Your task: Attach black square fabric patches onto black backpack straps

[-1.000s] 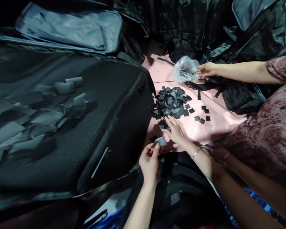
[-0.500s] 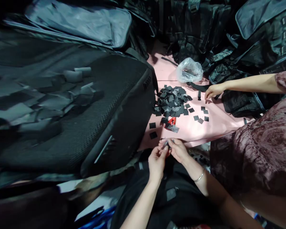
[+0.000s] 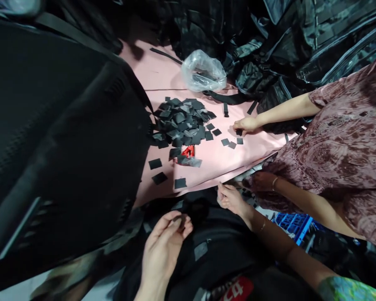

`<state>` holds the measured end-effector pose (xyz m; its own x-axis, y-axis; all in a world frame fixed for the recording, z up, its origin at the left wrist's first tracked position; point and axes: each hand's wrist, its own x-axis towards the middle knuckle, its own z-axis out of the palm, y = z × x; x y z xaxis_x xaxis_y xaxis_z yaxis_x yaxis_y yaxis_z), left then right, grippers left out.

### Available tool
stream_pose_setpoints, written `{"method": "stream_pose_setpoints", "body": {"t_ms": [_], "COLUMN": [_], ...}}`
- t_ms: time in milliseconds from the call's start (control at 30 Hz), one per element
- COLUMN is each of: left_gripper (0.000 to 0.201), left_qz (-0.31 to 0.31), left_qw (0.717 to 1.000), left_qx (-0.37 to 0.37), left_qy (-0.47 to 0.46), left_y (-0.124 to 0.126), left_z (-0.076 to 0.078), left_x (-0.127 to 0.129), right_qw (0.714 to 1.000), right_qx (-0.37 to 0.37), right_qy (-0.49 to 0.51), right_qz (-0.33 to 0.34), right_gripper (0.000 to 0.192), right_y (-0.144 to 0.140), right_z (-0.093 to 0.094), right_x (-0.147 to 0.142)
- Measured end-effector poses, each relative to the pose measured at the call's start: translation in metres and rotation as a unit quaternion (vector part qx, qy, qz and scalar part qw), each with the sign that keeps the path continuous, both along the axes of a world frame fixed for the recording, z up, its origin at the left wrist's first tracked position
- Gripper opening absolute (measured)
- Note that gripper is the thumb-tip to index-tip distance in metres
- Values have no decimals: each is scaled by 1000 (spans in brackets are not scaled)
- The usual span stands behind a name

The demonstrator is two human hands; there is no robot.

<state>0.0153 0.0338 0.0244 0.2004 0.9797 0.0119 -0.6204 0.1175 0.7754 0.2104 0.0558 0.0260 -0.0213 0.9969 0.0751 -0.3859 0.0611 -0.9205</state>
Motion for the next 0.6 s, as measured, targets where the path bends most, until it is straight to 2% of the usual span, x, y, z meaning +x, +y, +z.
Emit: {"method": "stream_pose_setpoints", "body": {"t_ms": [133, 233, 300, 400, 500, 567, 600], "left_gripper": [36, 37, 38, 41, 30, 31, 33], "left_qz": [-62, -50, -21, 21, 86, 138, 161], "left_qw": [997, 988, 955, 869, 799, 778, 782], "left_qx": [35, 111, 190, 325, 435, 447, 425], "left_qy": [-8, 91, 226, 372, 406, 419, 426], "left_y": [-13, -11, -4, 4, 9, 12, 14], "left_z": [10, 11, 8, 0, -5, -7, -8], "left_x": [10, 22, 32, 47, 50, 42, 33], "right_qw": [997, 997, 996, 991, 983, 979, 979], "right_qx": [-33, -17, -3, 16, 40, 48, 51], "right_qy": [39, -11, -66, -121, -154, -150, -138], "right_qz": [65, 72, 63, 60, 91, 130, 139], "right_gripper": [58, 56, 57, 57, 56, 59, 61], "right_y": [-11, -17, -23, -36, -46, -49, -49], "right_z": [-9, -12, -10, -5, 0, 3, 4], "right_x": [12, 14, 12, 5, 0, 1, 3]}}
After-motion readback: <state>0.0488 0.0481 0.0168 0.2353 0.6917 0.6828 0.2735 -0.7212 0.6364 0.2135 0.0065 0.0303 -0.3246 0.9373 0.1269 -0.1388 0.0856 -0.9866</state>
